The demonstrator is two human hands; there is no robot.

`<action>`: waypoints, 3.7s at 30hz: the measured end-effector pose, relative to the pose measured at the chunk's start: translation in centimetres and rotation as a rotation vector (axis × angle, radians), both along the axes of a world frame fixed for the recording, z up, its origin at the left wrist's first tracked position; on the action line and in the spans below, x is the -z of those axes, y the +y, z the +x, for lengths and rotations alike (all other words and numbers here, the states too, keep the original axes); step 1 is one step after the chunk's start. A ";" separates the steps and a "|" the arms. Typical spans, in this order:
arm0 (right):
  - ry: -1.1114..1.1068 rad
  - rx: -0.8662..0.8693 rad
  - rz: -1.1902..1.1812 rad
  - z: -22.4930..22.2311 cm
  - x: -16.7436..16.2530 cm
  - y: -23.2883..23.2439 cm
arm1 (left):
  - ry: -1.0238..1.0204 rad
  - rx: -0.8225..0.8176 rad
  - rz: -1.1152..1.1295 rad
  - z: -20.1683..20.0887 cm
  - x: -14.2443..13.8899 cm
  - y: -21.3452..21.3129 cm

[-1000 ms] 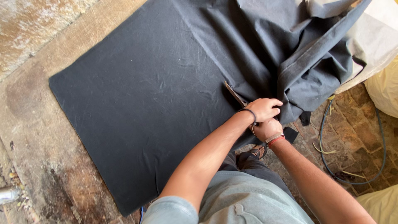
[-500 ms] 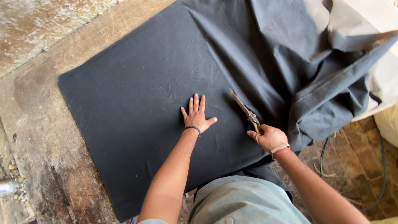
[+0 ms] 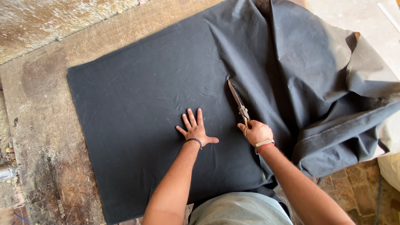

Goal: The person spreads a black fabric sheet over a foam sheet on a wooden work table, smooths it flat with both hands, cuts the fabric with shears, and separates the cut fabric and foam pieces. They then pour adhesive from a can into a spray gun and carry the spray gun across the workshop.

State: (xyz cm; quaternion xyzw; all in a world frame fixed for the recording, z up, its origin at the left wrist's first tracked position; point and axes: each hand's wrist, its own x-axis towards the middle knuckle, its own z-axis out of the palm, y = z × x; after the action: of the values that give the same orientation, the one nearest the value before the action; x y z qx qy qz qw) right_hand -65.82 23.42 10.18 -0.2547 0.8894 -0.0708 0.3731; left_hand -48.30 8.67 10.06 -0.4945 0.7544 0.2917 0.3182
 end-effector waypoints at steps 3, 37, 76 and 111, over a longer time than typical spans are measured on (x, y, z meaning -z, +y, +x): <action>-0.017 0.026 0.003 -0.9 -0.2 -2.8 | -0.033 0.012 0.083 -0.5 -0.2 -1.1; 0.028 -0.025 -0.202 -12.9 2.5 -34.3 | -0.067 0.069 0.274 -0.5 -0.8 -5.9; -0.211 0.786 -0.380 11.1 -0.9 38.6 | 0.737 0.848 -0.125 2.7 3.6 26.7; -0.267 -0.075 -0.079 7.6 -6.3 43.4 | 0.861 -1.127 0.608 9.4 13.5 37.9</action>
State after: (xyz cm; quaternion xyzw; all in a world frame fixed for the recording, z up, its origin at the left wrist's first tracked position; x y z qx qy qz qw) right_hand -58.24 66.80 16.45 -0.2906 0.8183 -0.1249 0.4800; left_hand -38.91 46.60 -3.47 -0.5376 0.3327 0.7708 -0.0781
